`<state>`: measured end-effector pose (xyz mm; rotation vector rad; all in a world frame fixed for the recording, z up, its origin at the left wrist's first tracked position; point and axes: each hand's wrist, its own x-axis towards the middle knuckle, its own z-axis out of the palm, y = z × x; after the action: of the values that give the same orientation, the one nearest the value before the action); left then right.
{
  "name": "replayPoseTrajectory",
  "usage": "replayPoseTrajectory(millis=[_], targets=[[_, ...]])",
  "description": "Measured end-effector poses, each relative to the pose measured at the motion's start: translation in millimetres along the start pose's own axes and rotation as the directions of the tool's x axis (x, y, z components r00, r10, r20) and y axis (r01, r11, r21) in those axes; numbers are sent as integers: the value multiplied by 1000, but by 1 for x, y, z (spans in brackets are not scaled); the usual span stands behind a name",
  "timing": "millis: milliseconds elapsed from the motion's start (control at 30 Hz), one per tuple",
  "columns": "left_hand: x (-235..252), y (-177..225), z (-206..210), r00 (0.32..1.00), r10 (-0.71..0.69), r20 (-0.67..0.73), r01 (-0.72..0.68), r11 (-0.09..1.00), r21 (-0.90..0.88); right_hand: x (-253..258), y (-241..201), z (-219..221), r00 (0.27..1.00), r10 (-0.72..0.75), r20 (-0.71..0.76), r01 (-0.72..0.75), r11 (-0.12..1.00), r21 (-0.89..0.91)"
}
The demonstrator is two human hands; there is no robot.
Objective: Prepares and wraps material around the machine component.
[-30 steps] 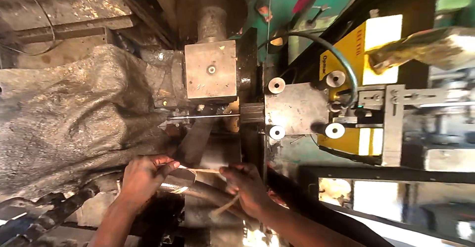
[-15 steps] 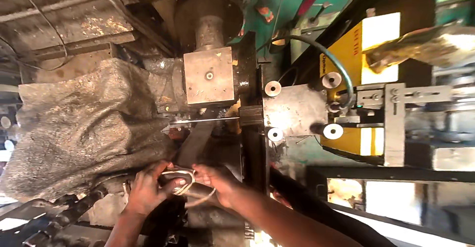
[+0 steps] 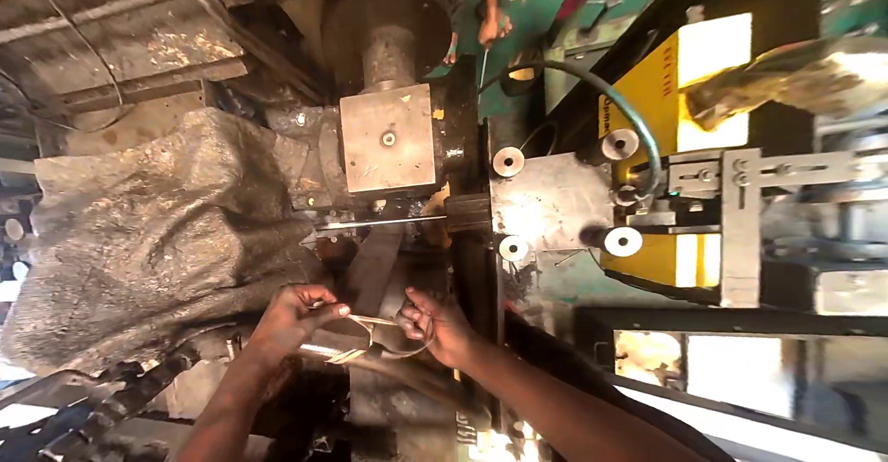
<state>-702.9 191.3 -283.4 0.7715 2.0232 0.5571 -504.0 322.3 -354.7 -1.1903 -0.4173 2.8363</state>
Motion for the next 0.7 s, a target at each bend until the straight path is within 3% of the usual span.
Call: replayPoseTrajectory(millis=[200, 300, 400, 467, 500, 533, 567, 600, 633, 667, 700], targets=[[-3, -16, -6, 991, 102, -84, -97, 993, 67, -11, 6, -6, 986, -139, 95, 149, 982, -112], [-9, -10, -9, 991, 93, -98, -63, 960, 274, -10, 19, -12, 956, -250, 156, 280, 934, -220], [-16, 21, -11, 985, 155, -70, -69, 737, 672, -10, 14, -9, 880, -386, 279, 468, 807, -360], [-22, 56, -5, 992, 47, -121, 65, 628, 775, -16, 5, -3, 823, -442, 356, 566, 690, -451], [-24, 73, -1, 984, -89, -153, 174, 647, 743, -22, 1, 3, 800, -462, 383, 600, 630, -494], [-23, 85, 0, 962, -214, -168, 272, 734, 622, -29, -1, 9, 777, -472, 416, 629, 571, -527], [-23, 86, 2, 944, -287, -163, 329, 863, 384, -37, -2, 16, 756, -463, 463, 655, 521, -548], [-24, 85, 5, 922, -370, -117, 374, 927, 18, -45, -3, 24, 728, -448, 518, 685, 476, -551], [-24, 83, 10, 899, -436, -27, 401, 848, -347, -51, -4, 32, 684, -439, 582, 729, 421, -539], [-24, 80, 13, 887, -456, 69, 413, 720, -558, -53, -7, 42, 625, -442, 643, 780, 366, -508], [-25, 77, 18, 883, -453, 125, 417, 632, -653, -54, -12, 51, 582, -442, 682, 813, 328, -481]])
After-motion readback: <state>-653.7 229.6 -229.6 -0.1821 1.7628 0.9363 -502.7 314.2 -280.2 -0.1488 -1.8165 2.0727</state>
